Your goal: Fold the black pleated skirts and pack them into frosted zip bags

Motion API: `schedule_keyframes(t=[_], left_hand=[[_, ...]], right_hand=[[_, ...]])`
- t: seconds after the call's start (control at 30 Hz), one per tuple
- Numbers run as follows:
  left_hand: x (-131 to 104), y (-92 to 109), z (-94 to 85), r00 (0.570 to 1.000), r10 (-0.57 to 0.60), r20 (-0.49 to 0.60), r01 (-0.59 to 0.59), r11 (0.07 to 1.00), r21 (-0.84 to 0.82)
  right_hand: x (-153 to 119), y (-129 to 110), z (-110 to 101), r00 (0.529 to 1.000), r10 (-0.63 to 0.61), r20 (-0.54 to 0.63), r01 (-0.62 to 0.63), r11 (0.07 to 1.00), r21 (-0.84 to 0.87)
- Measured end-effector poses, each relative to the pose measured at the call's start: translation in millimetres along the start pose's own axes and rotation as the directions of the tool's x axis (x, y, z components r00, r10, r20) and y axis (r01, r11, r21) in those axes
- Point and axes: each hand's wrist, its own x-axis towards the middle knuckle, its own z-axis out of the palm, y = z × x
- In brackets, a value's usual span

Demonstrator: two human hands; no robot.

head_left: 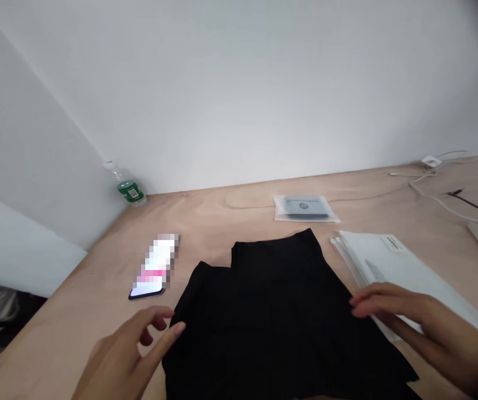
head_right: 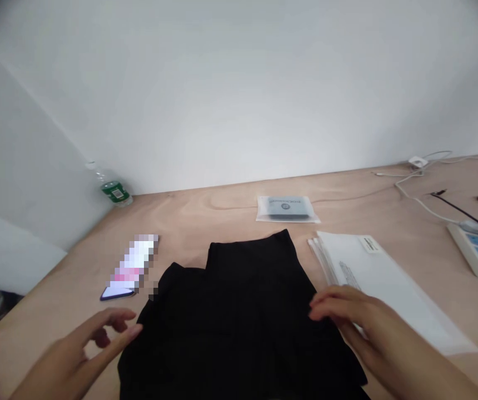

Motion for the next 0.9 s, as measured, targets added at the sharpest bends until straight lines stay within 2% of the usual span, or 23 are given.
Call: schedule_keyframes(t=[0.03,0.1,0.2,0.27,0.33,0.4,0.43,0.5,0.57,0.6,0.63,0.67,0.73,0.83,0.9], left_hand=[[0,3,5.3,0.999,-0.043,0.015,0.042,0.999,0.024],[-3,5,16.9,0.998,-0.052,0.035,0.051,0.999,0.011],[-11,-12,30.7,0.999,0.003,0.037,-0.001,0.998,-0.055],[-17,-27,32.9,0.999,0.035,0.03,-0.033,0.998,-0.045],[-21,-29,28.0,0.999,0.05,0.004,-0.05,0.999,0.001],[-18,-7,19.5,0.995,0.078,-0.059,-0.075,0.996,0.039],[-15,14,15.9,0.986,0.125,-0.108,-0.122,0.992,0.04],[0,69,14.7,0.944,0.271,-0.187,-0.262,0.962,0.073],[23,125,25.4,0.907,0.407,-0.109,-0.381,0.902,0.204],[35,147,35.1,0.896,0.442,-0.04,-0.417,0.869,0.268],[48,163,47.1,0.89,0.456,-0.018,-0.434,0.856,0.281],[59,172,60.3,0.894,0.449,-0.019,-0.425,0.858,0.288],[77,173,86.5,0.909,0.416,-0.03,-0.389,0.872,0.298],[90,152,113.3,0.909,0.415,-0.048,-0.382,0.872,0.306],[94,136,119.3,0.903,0.427,-0.052,-0.392,0.867,0.307]], right_hand=[[5,-9,8,0.999,-0.042,0.031,0.042,0.999,-0.025],[11,-23,30,0.99,-0.102,0.102,0.114,0.986,-0.12],[7,-26,64,0.964,-0.165,0.211,0.223,0.931,-0.289],[1,-19,76,0.935,-0.198,0.293,0.293,0.897,-0.33],[-1,-17,76,0.915,-0.198,0.353,0.318,0.891,-0.325],[5,-29,69,0.911,-0.189,0.366,0.316,0.891,-0.327],[13,-40,66,0.916,-0.193,0.353,0.317,0.885,-0.34],[37,-68,64,0.931,-0.218,0.292,0.325,0.858,-0.397],[70,-90,70,0.939,-0.232,0.256,0.33,0.82,-0.468],[87,-96,76,0.943,-0.221,0.25,0.322,0.803,-0.502],[103,-97,82,0.952,-0.203,0.228,0.296,0.8,-0.522],[117,-93,89,0.964,-0.175,0.199,0.257,0.799,-0.543],[137,-76,101,0.983,-0.133,0.129,0.184,0.796,-0.577],[145,-40,112,0.992,-0.119,0.038,0.117,0.786,-0.607],[142,-22,114,0.993,-0.117,-0.012,0.085,0.781,-0.619]])
